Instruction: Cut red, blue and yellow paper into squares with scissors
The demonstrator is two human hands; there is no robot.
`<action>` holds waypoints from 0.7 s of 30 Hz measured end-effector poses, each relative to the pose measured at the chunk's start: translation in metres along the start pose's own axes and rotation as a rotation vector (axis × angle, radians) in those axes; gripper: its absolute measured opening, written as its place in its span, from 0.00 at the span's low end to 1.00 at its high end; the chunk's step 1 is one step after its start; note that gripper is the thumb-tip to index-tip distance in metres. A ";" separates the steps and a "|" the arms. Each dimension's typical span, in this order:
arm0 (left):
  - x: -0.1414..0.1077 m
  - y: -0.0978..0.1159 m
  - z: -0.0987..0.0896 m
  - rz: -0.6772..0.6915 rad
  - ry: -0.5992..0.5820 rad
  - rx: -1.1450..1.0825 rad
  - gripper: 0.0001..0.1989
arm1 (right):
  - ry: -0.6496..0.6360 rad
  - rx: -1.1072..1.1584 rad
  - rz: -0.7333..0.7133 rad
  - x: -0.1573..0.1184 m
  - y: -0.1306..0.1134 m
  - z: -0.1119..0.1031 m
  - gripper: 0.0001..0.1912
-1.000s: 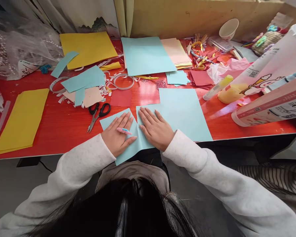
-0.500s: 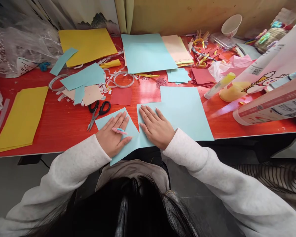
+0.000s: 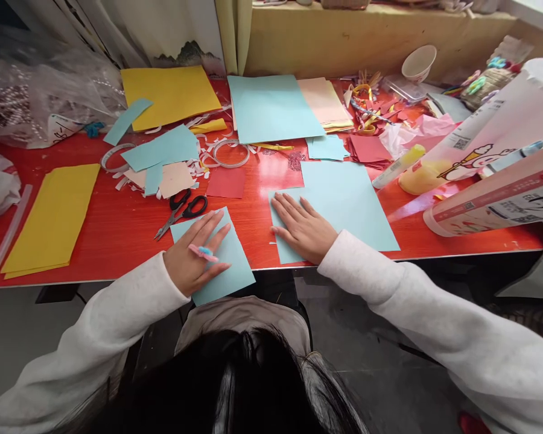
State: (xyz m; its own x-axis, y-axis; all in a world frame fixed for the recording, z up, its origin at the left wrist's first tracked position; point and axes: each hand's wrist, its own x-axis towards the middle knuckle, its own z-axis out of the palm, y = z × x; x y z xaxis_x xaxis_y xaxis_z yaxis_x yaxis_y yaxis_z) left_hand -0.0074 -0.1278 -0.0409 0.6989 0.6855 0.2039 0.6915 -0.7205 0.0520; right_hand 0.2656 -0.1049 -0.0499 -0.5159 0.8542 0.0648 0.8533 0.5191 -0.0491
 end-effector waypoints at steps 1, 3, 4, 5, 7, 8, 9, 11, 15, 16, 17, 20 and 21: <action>-0.004 0.000 -0.002 0.014 0.032 0.001 0.34 | 0.018 -0.007 -0.021 0.000 0.008 -0.004 0.33; -0.014 0.003 -0.003 0.026 0.033 0.004 0.38 | 0.074 0.002 -0.054 -0.002 0.016 -0.016 0.34; -0.018 0.005 -0.003 0.028 0.004 0.001 0.41 | 0.115 0.029 -0.040 -0.004 0.014 -0.024 0.33; -0.022 0.007 -0.002 0.029 -0.029 -0.007 0.43 | 0.144 0.088 0.007 -0.007 0.008 -0.032 0.31; -0.024 0.014 -0.001 0.039 -0.081 -0.043 0.45 | 0.188 0.314 0.230 -0.017 -0.016 -0.047 0.28; -0.022 0.017 0.000 0.050 -0.100 -0.069 0.45 | 0.087 0.525 0.347 -0.024 -0.031 -0.051 0.27; -0.018 0.021 0.000 0.072 -0.121 -0.103 0.44 | -0.101 0.773 0.457 -0.031 -0.046 -0.052 0.31; -0.005 0.024 -0.001 0.140 -0.171 -0.195 0.44 | -0.406 1.096 0.592 -0.048 -0.073 -0.046 0.32; 0.044 0.003 -0.005 0.096 -0.179 -0.301 0.36 | -0.434 1.454 0.817 -0.066 -0.099 -0.015 0.25; 0.058 -0.009 -0.004 0.009 -0.160 -0.246 0.34 | -0.383 1.541 0.880 -0.067 -0.101 -0.008 0.25; 0.071 -0.021 -0.003 -0.070 -0.169 -0.180 0.32 | -0.325 1.614 0.922 -0.067 -0.103 -0.003 0.24; 0.097 -0.053 0.005 -0.219 -0.158 -0.043 0.29 | -0.169 1.737 0.895 -0.065 -0.109 0.005 0.22; 0.100 -0.059 0.009 -0.221 -0.153 -0.032 0.27 | -0.109 1.768 0.862 -0.065 -0.111 0.006 0.20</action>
State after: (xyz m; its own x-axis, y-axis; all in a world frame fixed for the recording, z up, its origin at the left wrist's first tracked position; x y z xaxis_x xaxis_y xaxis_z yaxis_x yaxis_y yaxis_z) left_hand 0.0231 -0.0154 -0.0323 0.5530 0.8325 0.0339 0.8258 -0.5531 0.1097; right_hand 0.2040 -0.2173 -0.0543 -0.1367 0.8146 -0.5636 -0.1443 -0.5793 -0.8022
